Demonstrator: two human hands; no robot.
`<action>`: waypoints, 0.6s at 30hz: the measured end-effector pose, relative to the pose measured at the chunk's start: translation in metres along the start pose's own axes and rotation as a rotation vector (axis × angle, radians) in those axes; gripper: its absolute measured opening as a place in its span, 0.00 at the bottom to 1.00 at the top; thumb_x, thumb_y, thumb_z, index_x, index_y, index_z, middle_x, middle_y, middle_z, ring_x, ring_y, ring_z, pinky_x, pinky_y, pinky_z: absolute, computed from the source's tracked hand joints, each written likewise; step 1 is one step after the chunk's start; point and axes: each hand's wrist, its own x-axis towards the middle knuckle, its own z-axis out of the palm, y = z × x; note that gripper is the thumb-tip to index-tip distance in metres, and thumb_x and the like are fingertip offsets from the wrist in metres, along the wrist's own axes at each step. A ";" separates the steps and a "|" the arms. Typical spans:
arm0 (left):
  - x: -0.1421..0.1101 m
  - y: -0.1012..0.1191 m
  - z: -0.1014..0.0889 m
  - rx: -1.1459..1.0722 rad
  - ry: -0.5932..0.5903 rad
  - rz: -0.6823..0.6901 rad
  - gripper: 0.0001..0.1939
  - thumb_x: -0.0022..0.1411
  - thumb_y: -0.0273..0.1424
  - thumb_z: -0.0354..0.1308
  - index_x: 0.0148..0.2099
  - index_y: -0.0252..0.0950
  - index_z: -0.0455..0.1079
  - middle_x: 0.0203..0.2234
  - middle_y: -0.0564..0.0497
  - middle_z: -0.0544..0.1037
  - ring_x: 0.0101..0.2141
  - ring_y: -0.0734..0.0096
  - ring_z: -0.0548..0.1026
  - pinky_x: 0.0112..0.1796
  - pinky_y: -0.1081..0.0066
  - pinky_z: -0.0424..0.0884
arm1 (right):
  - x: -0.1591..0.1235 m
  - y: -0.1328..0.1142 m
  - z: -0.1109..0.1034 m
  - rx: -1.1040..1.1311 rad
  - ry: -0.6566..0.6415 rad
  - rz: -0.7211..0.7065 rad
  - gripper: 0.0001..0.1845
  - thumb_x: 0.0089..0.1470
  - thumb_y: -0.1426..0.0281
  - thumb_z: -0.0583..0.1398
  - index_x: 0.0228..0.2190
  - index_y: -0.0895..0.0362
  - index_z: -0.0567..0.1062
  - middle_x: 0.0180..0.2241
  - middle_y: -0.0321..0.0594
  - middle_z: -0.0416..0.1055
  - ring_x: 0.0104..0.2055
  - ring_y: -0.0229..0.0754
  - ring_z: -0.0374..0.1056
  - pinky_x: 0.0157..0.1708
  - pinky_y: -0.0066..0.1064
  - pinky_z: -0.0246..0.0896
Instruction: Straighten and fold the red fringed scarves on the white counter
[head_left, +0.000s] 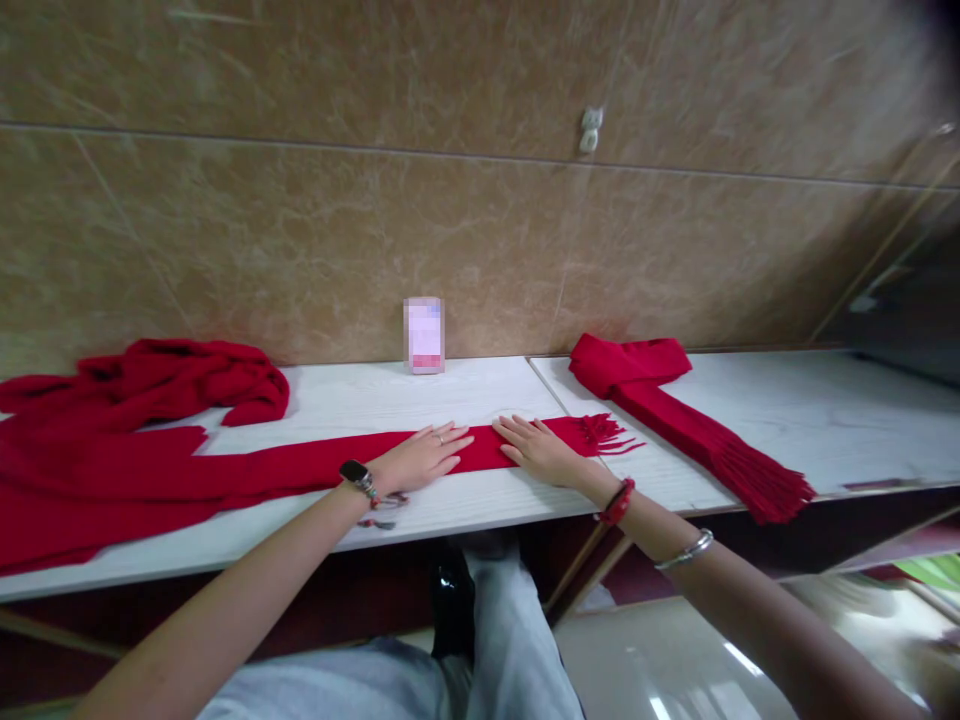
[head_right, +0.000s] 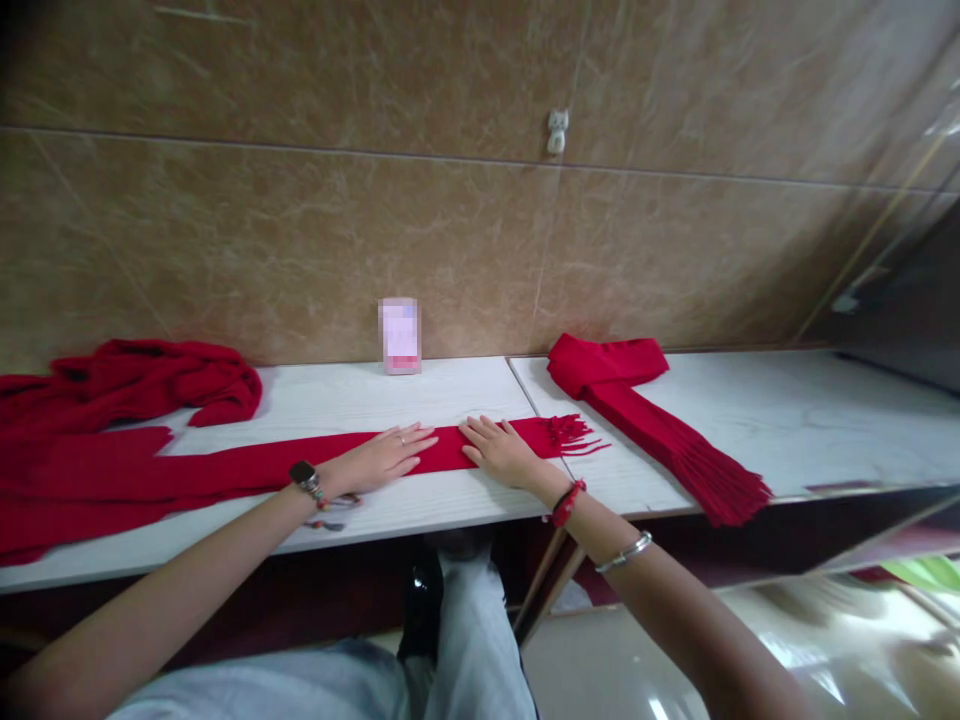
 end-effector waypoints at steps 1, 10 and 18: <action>0.000 -0.002 0.005 0.003 -0.020 0.007 0.22 0.67 0.35 0.38 0.62 0.40 0.49 0.61 0.51 0.51 0.60 0.69 0.46 0.56 0.64 0.45 | -0.004 0.002 0.004 -0.028 -0.012 -0.002 0.24 0.60 0.65 0.44 0.57 0.58 0.56 0.58 0.50 0.53 0.59 0.52 0.49 0.52 0.52 0.51; -0.009 -0.011 0.011 0.040 -0.039 0.051 0.23 0.67 0.34 0.37 0.63 0.43 0.46 0.61 0.53 0.51 0.60 0.70 0.46 0.56 0.65 0.43 | -0.070 0.072 0.005 -0.260 -0.004 0.059 0.22 0.60 0.70 0.44 0.55 0.58 0.59 0.58 0.52 0.54 0.59 0.52 0.49 0.50 0.51 0.53; -0.011 -0.012 0.010 0.023 -0.044 0.042 0.22 0.67 0.34 0.37 0.62 0.44 0.47 0.61 0.53 0.51 0.60 0.69 0.47 0.56 0.64 0.43 | -0.086 0.104 -0.018 -0.178 0.133 0.218 0.20 0.53 0.76 0.48 0.48 0.64 0.66 0.50 0.56 0.63 0.54 0.52 0.57 0.48 0.46 0.58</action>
